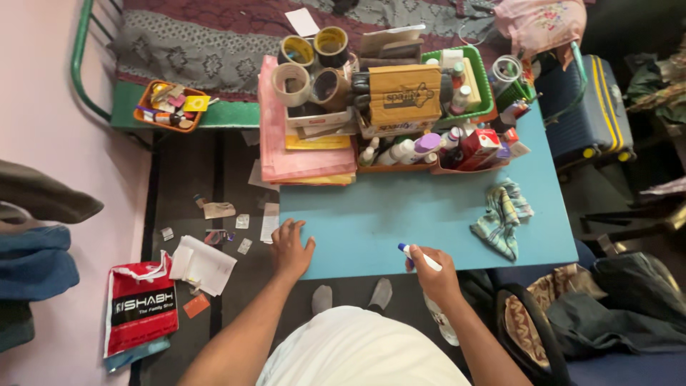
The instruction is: The person sprays a cleaning solution from a bottle onto a blue table surface and then wipes the table with a cloth. The person folds the cloth and continues wiping the table surface thoroughly.
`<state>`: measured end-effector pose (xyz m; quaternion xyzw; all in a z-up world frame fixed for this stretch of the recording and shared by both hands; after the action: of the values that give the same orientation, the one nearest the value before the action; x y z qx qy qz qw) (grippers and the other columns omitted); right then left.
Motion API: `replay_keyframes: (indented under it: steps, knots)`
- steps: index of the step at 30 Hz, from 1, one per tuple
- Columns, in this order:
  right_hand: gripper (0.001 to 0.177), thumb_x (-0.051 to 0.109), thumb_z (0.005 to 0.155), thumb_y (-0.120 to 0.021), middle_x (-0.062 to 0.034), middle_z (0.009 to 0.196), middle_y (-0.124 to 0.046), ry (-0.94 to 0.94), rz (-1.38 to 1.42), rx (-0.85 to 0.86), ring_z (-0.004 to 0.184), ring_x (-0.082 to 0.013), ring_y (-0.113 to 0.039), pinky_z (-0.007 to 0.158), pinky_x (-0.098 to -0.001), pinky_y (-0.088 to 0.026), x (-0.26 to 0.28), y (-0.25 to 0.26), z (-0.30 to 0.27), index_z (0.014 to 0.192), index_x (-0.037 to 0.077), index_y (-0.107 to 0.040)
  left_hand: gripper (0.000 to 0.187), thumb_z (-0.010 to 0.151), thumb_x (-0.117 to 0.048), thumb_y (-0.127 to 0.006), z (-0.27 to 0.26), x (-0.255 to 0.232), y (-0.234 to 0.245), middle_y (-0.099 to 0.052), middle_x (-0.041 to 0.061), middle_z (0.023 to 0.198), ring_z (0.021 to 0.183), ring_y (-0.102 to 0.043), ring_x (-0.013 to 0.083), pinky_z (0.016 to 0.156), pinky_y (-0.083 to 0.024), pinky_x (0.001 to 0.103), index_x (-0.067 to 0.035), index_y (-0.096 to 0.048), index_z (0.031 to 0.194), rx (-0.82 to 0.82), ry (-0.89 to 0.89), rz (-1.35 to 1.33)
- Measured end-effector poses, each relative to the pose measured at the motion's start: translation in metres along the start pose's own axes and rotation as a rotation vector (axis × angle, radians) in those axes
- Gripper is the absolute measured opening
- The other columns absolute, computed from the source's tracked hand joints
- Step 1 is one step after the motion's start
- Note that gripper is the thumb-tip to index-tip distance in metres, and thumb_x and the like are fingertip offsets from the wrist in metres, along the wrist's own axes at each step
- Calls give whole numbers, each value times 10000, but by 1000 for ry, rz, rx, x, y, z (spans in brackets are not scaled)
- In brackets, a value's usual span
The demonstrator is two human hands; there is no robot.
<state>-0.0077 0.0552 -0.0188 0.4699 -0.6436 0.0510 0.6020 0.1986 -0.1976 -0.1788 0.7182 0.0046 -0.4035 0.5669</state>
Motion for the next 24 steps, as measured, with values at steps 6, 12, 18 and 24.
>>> replay_keyframes:
  steps: [6, 12, 18, 24]
  knots:
    - [543, 464, 984, -560, -3, 550, -519, -15, 27, 18, 521, -100, -473, 504, -275, -371, -25, 11, -13, 673, 38, -686, 729, 815, -382, -752, -8, -6, -1, -315, 117, 1614, 1491, -238, 398, 1140, -275, 619, -166, -473, 1453, 70, -69, 143]
    - [543, 467, 976, -550, -6, 533, -522, -109, 14, -7, 501, -109, -474, 492, -292, -375, -43, 20, -24, 673, 40, -695, 880, 790, -395, -763, -15, -8, -5, -192, 142, 1672, 1539, -116, 419, 1184, -222, 611, -161, -361, 1538, 119, -86, 144]
    - [490, 460, 964, -562, -19, 554, -556, -98, 1, -157, 519, -121, -517, 508, -299, -412, -31, 30, -27, 749, 50, -722, 887, 821, -422, -748, -14, -7, -6, -163, 144, 1685, 1556, -81, 412, 1190, -203, 621, -173, -322, 1558, 173, -47, 172]
    - [510, 444, 975, -562, -39, 570, -604, -2, -135, -224, 545, -146, -563, 561, -311, -457, -15, 40, -22, 719, 25, -700, 926, 824, -461, -736, -10, -27, -5, -96, 167, 1686, 1557, -32, 420, 1190, -136, 671, -179, -277, 1577, 259, 8, 217]
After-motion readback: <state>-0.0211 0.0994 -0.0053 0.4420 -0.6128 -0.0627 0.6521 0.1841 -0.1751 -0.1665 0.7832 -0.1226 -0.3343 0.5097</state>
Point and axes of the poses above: each hand's wrist, its own z-axis towards the middle knuckle, its own y-axis out of the back of the hand, x = y × z, the point moved 7 cm from there along z, towards the middle knuckle
